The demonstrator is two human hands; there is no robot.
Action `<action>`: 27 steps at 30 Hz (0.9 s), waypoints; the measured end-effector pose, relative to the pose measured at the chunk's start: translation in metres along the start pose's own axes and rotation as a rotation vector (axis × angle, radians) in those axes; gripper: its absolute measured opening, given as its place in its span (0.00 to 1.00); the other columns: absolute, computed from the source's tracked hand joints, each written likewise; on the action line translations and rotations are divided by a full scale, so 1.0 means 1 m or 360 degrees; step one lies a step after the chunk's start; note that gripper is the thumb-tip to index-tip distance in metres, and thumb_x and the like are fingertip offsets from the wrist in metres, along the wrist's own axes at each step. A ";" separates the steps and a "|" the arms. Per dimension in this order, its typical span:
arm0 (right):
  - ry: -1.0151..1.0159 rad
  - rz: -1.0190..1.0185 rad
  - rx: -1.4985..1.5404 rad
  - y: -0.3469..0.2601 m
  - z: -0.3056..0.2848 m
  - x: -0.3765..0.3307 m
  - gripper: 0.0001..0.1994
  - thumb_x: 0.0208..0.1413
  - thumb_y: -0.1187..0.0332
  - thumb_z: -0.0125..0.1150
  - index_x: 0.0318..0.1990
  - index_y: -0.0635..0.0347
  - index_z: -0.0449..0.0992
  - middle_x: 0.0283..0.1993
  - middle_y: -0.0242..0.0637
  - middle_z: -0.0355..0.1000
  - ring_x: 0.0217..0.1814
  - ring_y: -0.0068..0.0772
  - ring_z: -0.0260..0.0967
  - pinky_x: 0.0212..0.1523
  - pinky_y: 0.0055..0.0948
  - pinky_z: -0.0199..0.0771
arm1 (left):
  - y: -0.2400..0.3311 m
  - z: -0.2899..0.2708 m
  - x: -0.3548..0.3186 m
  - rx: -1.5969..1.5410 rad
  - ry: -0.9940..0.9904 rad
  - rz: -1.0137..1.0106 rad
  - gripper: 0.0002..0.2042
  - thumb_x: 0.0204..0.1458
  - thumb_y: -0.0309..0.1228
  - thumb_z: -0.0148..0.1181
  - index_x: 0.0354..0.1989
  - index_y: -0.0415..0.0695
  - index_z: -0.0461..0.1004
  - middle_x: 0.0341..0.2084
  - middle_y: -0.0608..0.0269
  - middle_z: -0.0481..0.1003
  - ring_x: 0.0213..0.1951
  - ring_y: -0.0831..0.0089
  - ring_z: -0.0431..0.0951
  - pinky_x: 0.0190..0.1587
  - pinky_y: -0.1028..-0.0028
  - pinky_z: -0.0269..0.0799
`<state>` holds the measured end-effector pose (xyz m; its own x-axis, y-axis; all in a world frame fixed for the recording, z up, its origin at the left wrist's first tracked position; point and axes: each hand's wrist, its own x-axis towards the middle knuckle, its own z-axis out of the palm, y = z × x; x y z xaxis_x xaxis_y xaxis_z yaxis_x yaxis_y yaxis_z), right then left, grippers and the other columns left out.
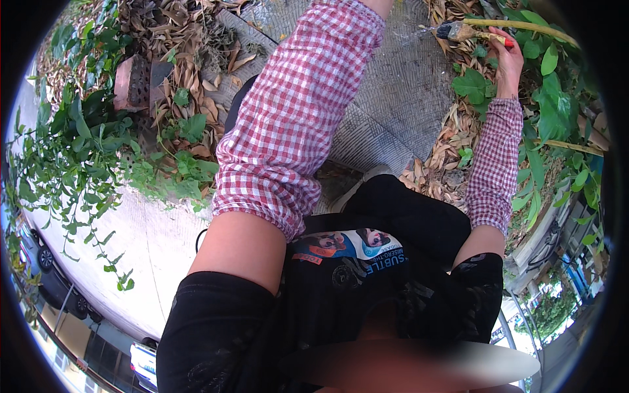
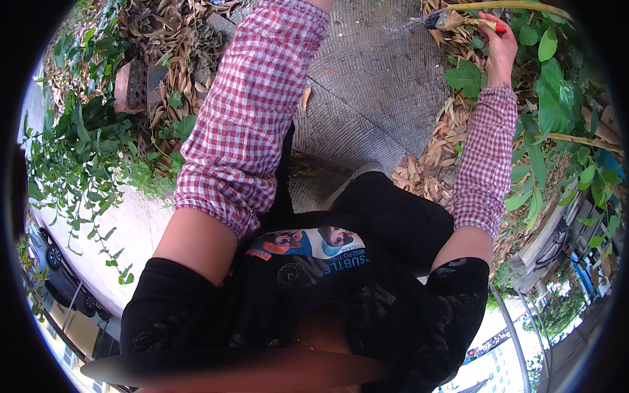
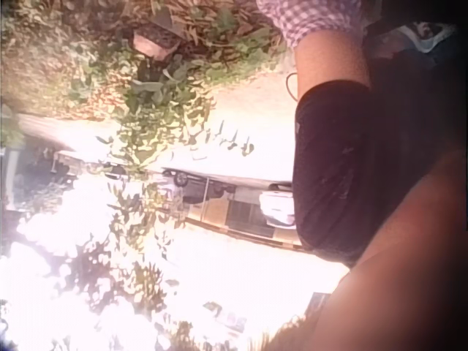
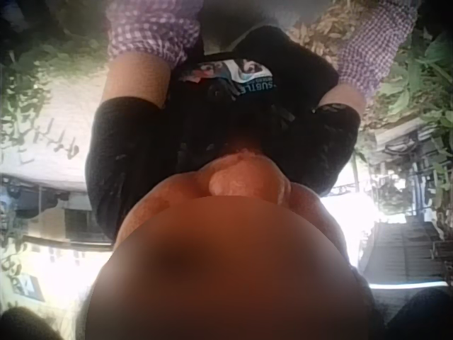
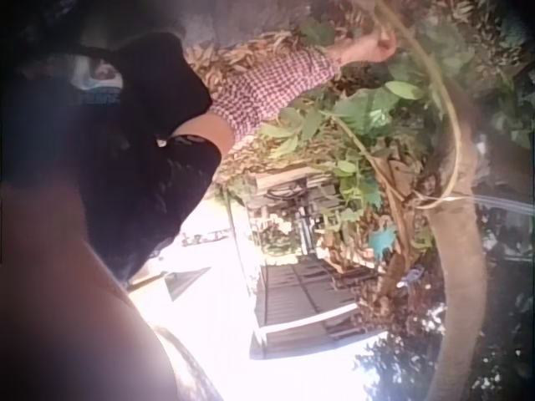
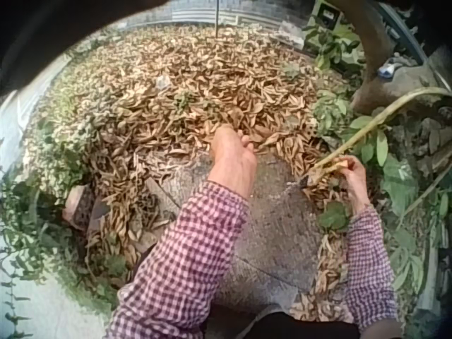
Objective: Cleaning and maintaining outdoor equipment pipes and surfaces using a brush.
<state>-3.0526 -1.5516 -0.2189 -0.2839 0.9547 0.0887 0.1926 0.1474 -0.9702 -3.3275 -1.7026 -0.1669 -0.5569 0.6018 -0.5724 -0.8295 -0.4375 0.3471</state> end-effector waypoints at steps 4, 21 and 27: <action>0.0032 -0.0005 0.0115 -0.012 -0.009 0.003 0.11 0.41 0.79 0.58 0.36 0.66 0.69 0.35 0.38 0.72 0.32 0.21 0.69 0.33 0.15 0.70 | 0.001 0.001 0.001 0.0018 0.0052 -0.0005 0.03 0.48 0.30 0.42 0.26 0.47 0.61 0.14 0.69 0.59 0.14 0.79 0.57 0.16 0.80 0.50; -0.0195 0.0206 -0.0049 0.012 0.019 -0.026 0.12 0.40 0.80 0.57 0.36 0.61 0.71 0.39 0.34 0.69 0.39 0.24 0.67 0.41 0.19 0.70 | 0.003 0.001 0.000 -0.0045 0.0067 0.0035 0.02 0.46 0.29 0.42 0.27 0.46 0.61 0.15 0.68 0.59 0.13 0.79 0.56 0.17 0.80 0.50; -0.0260 0.0156 -0.0040 0.013 0.019 -0.023 0.13 0.42 0.80 0.56 0.39 0.61 0.69 0.42 0.35 0.67 0.43 0.25 0.65 0.45 0.19 0.65 | 0.002 0.002 0.001 -0.0019 0.0097 -0.0005 0.03 0.47 0.29 0.42 0.28 0.46 0.61 0.16 0.68 0.59 0.14 0.79 0.56 0.17 0.80 0.50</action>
<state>-3.0614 -1.5767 -0.2377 -0.4110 0.9105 -0.0461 0.2499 0.0639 -0.9662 -3.3300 -1.7016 -0.1648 -0.5505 0.5617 -0.6176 -0.8305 -0.4439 0.3365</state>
